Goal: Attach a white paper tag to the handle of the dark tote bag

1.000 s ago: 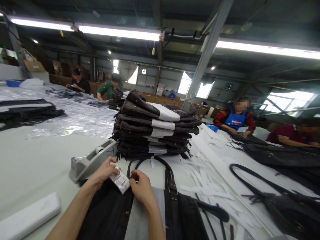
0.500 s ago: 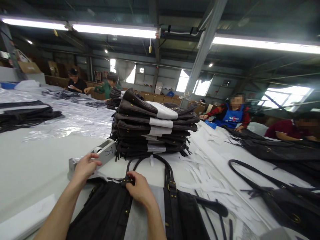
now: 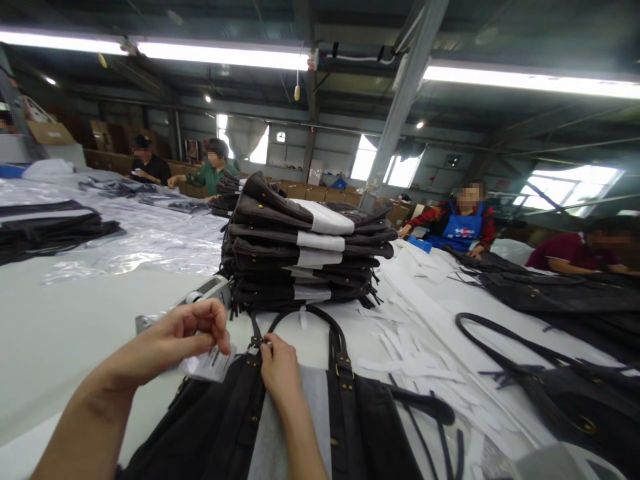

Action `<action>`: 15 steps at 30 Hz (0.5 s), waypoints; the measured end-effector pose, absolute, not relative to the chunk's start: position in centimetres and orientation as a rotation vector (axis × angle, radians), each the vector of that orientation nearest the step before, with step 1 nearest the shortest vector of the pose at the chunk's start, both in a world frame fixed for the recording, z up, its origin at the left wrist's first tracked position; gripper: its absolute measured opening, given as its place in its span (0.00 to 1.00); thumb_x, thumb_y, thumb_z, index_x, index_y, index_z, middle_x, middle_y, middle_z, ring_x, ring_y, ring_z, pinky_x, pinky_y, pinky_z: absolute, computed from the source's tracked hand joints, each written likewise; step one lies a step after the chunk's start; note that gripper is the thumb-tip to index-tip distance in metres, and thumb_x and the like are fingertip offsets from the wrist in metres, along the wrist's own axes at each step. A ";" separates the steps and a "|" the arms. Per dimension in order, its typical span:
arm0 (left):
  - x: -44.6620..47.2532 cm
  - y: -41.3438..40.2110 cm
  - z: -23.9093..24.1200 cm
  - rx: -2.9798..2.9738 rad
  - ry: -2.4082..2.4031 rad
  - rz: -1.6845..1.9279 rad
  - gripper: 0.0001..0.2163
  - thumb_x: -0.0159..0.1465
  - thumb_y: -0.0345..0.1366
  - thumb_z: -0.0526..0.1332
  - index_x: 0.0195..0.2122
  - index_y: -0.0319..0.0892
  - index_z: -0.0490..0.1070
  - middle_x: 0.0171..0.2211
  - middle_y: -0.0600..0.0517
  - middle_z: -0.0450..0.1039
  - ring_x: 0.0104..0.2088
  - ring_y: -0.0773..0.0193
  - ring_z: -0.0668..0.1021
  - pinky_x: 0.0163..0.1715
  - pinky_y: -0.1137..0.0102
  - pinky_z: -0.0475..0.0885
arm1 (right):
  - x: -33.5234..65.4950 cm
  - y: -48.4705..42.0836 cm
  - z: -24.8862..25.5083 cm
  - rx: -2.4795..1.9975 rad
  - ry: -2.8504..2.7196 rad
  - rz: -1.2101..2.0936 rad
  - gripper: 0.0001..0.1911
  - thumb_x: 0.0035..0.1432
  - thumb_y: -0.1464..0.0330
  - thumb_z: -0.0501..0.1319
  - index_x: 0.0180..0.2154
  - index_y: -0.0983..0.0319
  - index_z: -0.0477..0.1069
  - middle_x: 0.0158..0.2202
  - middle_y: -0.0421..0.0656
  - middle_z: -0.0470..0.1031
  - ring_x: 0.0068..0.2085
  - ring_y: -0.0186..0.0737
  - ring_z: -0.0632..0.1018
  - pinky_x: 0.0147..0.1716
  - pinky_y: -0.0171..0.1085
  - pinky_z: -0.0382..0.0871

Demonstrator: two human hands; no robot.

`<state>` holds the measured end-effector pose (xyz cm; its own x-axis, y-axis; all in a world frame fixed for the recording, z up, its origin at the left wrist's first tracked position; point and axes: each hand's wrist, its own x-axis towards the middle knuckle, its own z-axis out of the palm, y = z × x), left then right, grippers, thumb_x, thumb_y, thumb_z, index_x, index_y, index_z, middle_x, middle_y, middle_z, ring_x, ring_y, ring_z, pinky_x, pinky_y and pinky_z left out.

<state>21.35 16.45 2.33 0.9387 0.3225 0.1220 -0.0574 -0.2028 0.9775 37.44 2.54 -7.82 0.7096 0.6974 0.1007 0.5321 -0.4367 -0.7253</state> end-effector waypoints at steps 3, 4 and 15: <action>21.5 15.8 2.6 1.710 0.141 0.329 0.06 0.56 0.33 0.65 0.33 0.44 0.67 0.30 0.49 0.76 0.31 0.59 0.75 0.29 0.72 0.66 | 37.6 2.6 -8.1 -2.091 -0.911 0.266 0.14 0.59 0.67 0.52 0.43 0.58 0.73 0.39 0.49 0.79 0.43 0.48 0.78 0.42 0.41 0.67; 21.7 15.7 2.6 1.696 0.130 0.311 0.07 0.56 0.34 0.65 0.33 0.44 0.66 0.30 0.49 0.76 0.31 0.59 0.75 0.29 0.72 0.66 | 37.6 2.7 -8.2 -2.079 -0.906 0.265 0.14 0.59 0.67 0.53 0.43 0.58 0.74 0.38 0.48 0.79 0.43 0.47 0.78 0.42 0.41 0.67; 17.6 11.6 4.5 2.321 0.470 0.009 0.28 0.58 0.42 0.59 0.61 0.45 0.60 0.58 0.47 0.67 0.43 0.57 0.77 0.44 0.69 0.71 | 37.3 -2.3 0.6 -1.950 -0.705 -0.052 0.22 0.60 0.63 0.51 0.52 0.65 0.68 0.38 0.47 0.79 0.40 0.41 0.77 0.45 0.38 0.67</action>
<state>17.56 11.63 4.54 0.9324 0.3363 -0.1324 0.3311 -0.6477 0.6862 37.26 -2.25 0.62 0.8276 0.4519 0.3330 0.4962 -0.3114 -0.8105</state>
